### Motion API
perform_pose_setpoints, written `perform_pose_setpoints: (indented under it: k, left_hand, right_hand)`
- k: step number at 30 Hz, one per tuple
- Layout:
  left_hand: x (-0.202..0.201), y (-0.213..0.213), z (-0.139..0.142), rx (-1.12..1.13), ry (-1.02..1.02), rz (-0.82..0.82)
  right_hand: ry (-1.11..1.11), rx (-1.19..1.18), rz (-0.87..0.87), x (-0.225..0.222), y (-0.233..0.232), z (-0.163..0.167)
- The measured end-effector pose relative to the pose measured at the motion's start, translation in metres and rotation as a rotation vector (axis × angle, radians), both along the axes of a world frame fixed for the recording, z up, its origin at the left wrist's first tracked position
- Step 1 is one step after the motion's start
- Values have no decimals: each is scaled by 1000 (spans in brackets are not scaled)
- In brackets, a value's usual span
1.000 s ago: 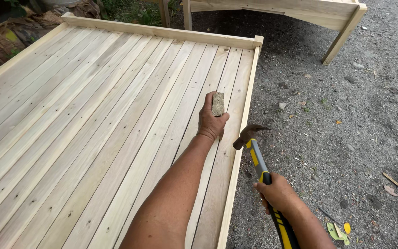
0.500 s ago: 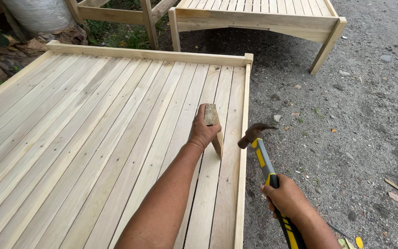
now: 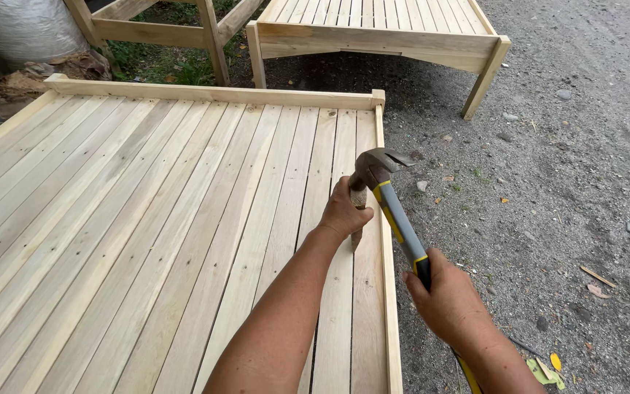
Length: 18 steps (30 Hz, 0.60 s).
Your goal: The person hammers nails into a wooden slatted bed frame using a hammer and a small wooden block. They repeatedly pick nails from a pink container and drive them into the slats to secure the frame.
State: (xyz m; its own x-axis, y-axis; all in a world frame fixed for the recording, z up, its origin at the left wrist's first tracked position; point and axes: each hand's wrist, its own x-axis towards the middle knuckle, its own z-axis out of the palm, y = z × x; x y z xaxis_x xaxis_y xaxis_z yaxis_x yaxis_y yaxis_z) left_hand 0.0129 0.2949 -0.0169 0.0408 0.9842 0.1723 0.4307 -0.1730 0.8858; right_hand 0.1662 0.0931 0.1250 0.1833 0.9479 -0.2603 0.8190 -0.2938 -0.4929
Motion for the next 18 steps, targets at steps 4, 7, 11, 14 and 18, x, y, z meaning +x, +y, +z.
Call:
perform_pose_setpoints:
  k: [4, 7, 11, 14, 18]
  left_hand:
    - [12, 3, 7, -151, 115, -1]
    - [14, 3, 3, 56, 7, 9]
    - [10, 6, -8, -7, 8, 26]
    - [14, 11, -12, 41, 11, 11]
    - [16, 11, -8, -8, 74, 4]
  right_hand:
    - [-36, -1, 15, -1, -6, 1]
    - [-23, 100, 9, 0, -14, -6]
    - [-59, 68, -21, -3, -13, -22]
    - [-93, 65, -13, -2, -7, -24]
    - [-9, -5, -55, -4, -7, -9]
